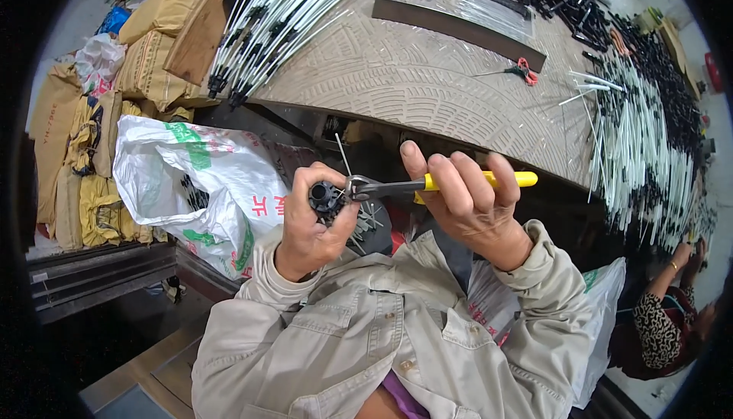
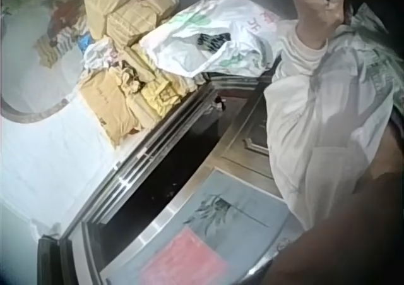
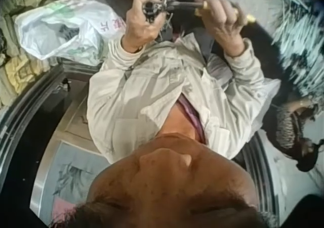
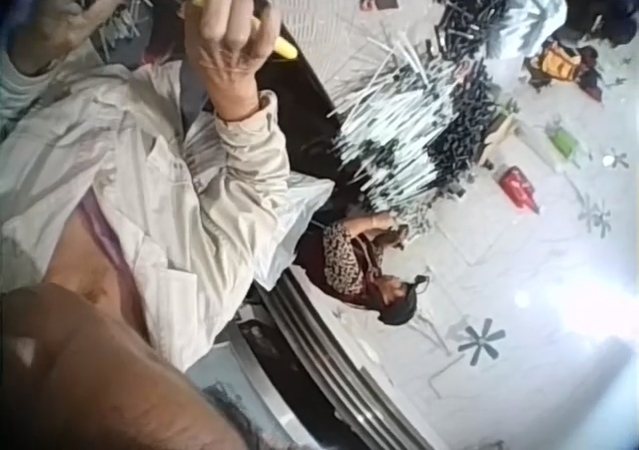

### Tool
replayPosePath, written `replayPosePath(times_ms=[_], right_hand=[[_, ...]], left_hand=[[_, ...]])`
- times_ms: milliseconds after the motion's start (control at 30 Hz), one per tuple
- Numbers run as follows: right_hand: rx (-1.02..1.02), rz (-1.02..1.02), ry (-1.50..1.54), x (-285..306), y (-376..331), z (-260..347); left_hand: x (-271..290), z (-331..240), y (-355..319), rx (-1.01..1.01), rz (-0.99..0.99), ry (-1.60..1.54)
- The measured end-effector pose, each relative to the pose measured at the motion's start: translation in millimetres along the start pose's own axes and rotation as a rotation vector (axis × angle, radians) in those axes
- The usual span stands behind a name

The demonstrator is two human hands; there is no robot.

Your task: Sorting and assembling bundles of plastic cable ties using a hand-operated tool.

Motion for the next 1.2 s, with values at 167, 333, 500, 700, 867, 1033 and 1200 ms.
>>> replayPosePath(times_ms=[167,333,500,700,867,1033,1200], right_hand=[[0.161,0.335,0.411,3.6,19.9,-23.0],[0.049,1.302,1.524,-18.4,1.9,-37.8],[-0.579,2.046,2.535,-12.7,-56.5,-3.0],[-0.087,0.852,1.615,6.1,-9.7,-46.0],[-0.158,0.924,1.429,14.2,-23.1,-38.6],[-0.879,1.715,2.957,12.8,-70.4,-1.4],[-0.161,0.726,1.423,17.0,-28.7,-42.9]], left_hand=[[-3.0,-1.2,-3.4,-0.024,0.047,-0.01],[-10.5,-7.9,-6.0,-0.057,0.185,-0.043],[-23.3,-13.6,2.5,-0.048,0.416,-0.219],[-23.0,-0.7,-3.7,-0.133,0.308,-0.322],[-26.5,-0.7,-1.7,-0.079,0.345,-0.363],[-32.5,-3.9,6.0,-0.005,0.587,-0.324],[-33.5,2.2,6.4,-0.082,0.408,-0.36]])
Point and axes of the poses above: each hand's wrist, its own y-axis towards the middle knuckle, its own x-axis out of the back of the hand, z = x × y, the point moved 6 cm from there along y, towards the middle knuckle, and after that the axes turned 1 degree about z, right-handed, at the moved point
